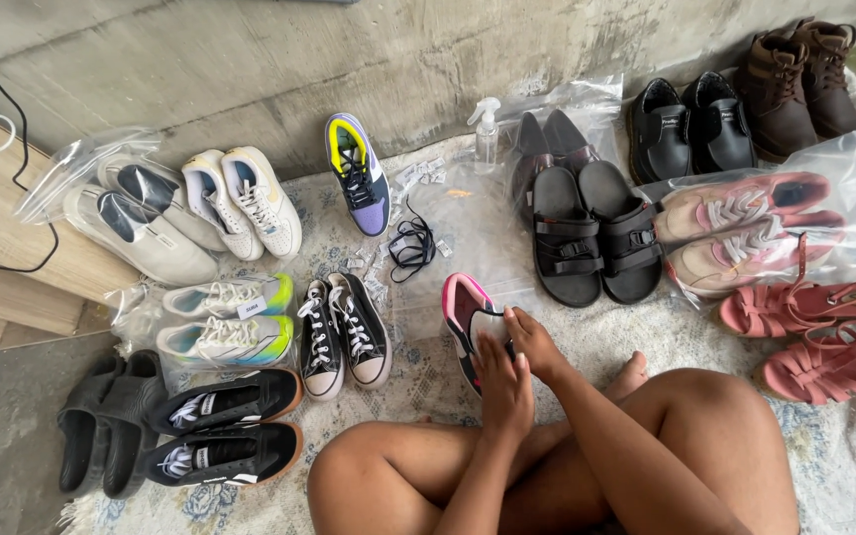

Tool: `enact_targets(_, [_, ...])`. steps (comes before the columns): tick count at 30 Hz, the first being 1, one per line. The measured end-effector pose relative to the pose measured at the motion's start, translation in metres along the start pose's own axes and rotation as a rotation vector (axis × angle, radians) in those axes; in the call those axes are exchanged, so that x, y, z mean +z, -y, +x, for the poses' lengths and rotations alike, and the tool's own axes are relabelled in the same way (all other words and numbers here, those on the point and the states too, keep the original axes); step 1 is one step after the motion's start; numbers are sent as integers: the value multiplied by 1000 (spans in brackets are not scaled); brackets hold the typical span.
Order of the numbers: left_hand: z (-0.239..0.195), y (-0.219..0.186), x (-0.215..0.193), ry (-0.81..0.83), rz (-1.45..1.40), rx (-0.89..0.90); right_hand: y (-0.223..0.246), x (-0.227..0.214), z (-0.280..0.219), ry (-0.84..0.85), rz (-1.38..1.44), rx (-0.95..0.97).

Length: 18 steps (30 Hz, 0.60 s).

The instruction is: The person sits on a rug surrounded by shoes and cleans a pair of sneakers. They spray a cleaning solution onto a blue and yellow sneaker, then switch to a pink and white sneaker, removing the laces and wiping the shoe with a cloth. Finally, they re-lace the pink sneaker.

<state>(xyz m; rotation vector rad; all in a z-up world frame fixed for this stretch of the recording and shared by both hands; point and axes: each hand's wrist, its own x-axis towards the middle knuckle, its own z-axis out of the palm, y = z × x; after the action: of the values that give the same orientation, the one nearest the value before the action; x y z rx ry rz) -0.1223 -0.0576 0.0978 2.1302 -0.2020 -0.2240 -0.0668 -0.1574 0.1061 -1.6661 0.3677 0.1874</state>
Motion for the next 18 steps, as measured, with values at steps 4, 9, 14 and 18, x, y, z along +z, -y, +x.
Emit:
enact_targets(4, [58, 45, 2, -251, 621, 525, -8, -3, 5, 35, -114, -23])
enact_targets(9, [76, 75, -22, 332, 612, 232, 12, -3, 0, 26, -173, 1])
enact_targets(14, [21, -24, -87, 533, 528, 11, -18, -1, 17, 34, -184, 28])
enact_targets(18, [25, -12, -86, 237, 308, 119, -14, -1, 16, 49, -272, 19])
